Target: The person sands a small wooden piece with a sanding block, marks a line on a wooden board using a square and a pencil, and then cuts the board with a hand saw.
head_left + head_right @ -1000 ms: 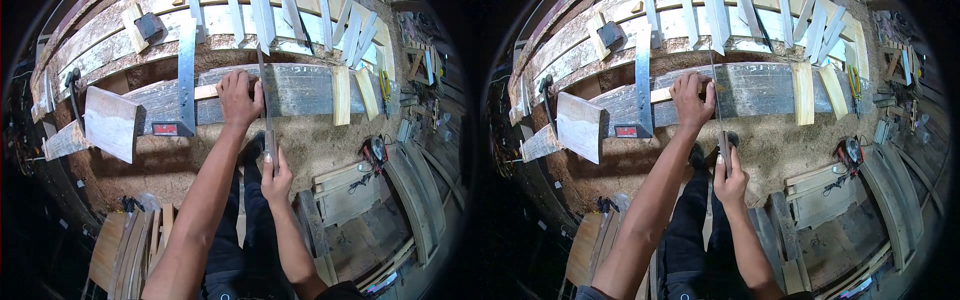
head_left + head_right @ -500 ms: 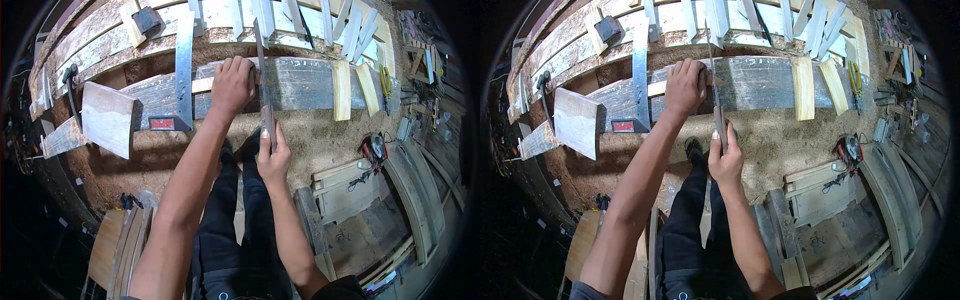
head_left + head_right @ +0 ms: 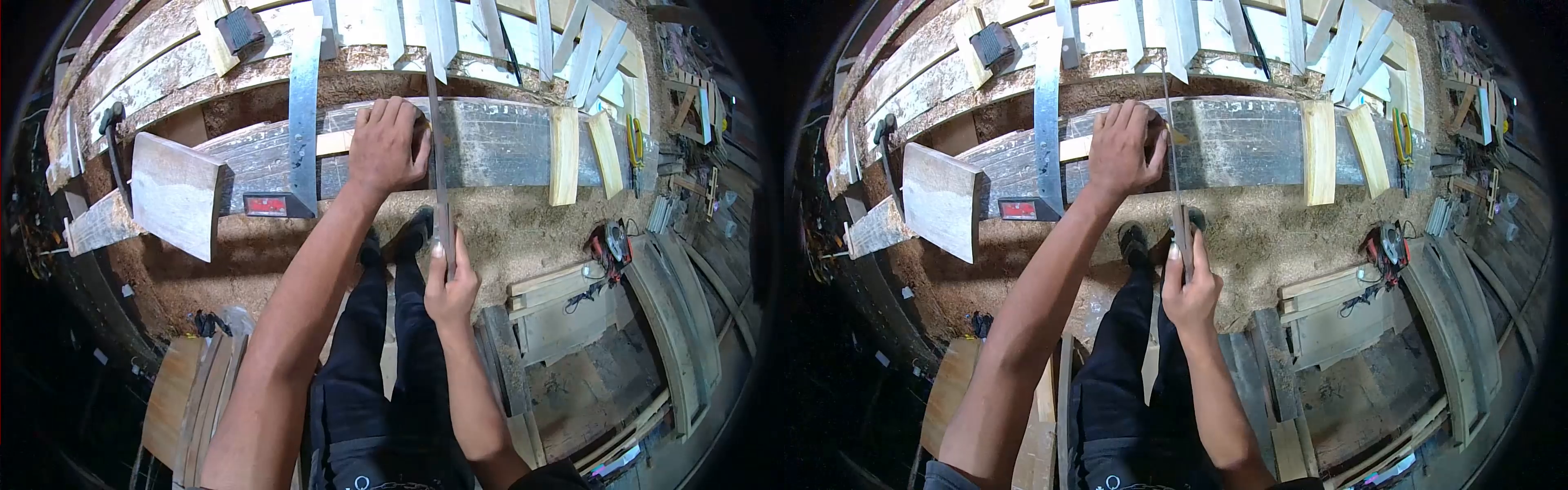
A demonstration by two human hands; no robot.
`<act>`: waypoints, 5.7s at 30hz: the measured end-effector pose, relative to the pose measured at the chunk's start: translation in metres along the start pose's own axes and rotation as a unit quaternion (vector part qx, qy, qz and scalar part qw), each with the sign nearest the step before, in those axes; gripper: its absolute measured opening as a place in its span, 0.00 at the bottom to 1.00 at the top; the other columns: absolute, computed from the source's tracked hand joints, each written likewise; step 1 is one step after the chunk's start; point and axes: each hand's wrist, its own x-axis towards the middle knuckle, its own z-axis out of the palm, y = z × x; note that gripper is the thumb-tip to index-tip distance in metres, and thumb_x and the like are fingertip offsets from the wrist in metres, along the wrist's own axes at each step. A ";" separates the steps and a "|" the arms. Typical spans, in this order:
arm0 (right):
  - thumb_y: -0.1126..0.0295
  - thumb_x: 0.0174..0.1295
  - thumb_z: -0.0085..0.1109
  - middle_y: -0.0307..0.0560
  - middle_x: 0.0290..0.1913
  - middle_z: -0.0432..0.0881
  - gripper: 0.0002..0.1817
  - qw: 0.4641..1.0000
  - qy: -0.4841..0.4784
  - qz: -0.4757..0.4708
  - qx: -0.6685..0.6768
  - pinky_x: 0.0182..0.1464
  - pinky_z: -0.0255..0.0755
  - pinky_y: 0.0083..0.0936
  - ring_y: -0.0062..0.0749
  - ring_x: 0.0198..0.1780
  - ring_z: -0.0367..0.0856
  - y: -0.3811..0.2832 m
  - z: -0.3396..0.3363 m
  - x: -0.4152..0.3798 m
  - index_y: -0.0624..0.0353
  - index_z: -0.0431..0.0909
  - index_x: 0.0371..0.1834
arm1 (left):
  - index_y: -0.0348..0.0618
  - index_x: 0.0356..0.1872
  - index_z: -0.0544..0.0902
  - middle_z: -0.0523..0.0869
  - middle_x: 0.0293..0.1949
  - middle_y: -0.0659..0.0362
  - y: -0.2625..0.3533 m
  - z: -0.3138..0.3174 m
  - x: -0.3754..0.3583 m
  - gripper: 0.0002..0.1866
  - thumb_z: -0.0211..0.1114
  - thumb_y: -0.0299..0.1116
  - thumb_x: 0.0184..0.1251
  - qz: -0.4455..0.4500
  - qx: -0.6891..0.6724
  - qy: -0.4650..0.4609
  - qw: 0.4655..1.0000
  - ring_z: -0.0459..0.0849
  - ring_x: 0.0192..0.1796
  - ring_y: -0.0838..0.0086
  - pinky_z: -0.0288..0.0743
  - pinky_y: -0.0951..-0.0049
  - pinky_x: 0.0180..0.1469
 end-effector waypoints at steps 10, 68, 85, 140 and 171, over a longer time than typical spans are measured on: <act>0.65 0.77 0.57 0.66 0.39 0.89 0.27 1.000 -0.004 0.001 -0.008 0.41 0.83 0.36 0.50 0.41 0.94 -0.013 -0.003 0.001 0.74 0.72 0.72 | 0.41 0.44 0.76 0.76 0.41 0.52 0.003 -0.002 -0.001 0.16 0.67 0.41 0.66 -0.009 -0.009 -0.010 1.000 0.76 0.48 0.58 0.67 0.57 0.53; 0.63 0.78 0.57 0.71 0.45 0.88 0.28 0.999 -0.029 0.022 0.007 0.43 0.83 0.34 0.50 0.49 0.93 -0.024 0.001 0.029 0.76 0.71 0.72 | 0.41 0.41 0.74 0.75 0.40 0.53 0.003 0.004 0.000 0.14 0.67 0.36 0.63 -0.011 0.045 -0.020 0.999 0.77 0.47 0.58 0.67 0.59 0.52; 0.64 0.78 0.56 0.62 0.43 0.88 0.26 0.998 -0.033 0.045 0.008 0.44 0.81 0.34 0.42 0.42 0.91 -0.030 -0.004 0.022 0.71 0.73 0.73 | 0.42 0.40 0.75 0.75 0.40 0.53 0.005 0.004 0.000 0.13 0.67 0.38 0.63 -0.013 0.055 -0.034 0.998 0.77 0.47 0.60 0.67 0.59 0.50; 0.63 0.78 0.57 0.68 0.43 0.88 0.29 0.999 -0.027 0.037 -0.009 0.45 0.82 0.32 0.42 0.48 0.93 -0.028 0.002 0.023 0.75 0.70 0.74 | 0.41 0.41 0.74 0.74 0.40 0.53 0.003 0.003 0.003 0.14 0.67 0.36 0.62 -0.008 0.052 -0.030 0.998 0.76 0.46 0.59 0.67 0.59 0.51; 0.62 0.78 0.56 0.68 0.46 0.89 0.28 0.989 -0.077 0.123 -0.023 0.45 0.83 0.33 0.47 0.46 0.93 -0.025 -0.007 0.028 0.73 0.73 0.73 | 0.44 0.39 0.75 0.75 0.40 0.55 0.003 0.005 0.003 0.12 0.65 0.38 0.62 -0.010 0.058 -0.018 0.998 0.76 0.47 0.61 0.67 0.60 0.50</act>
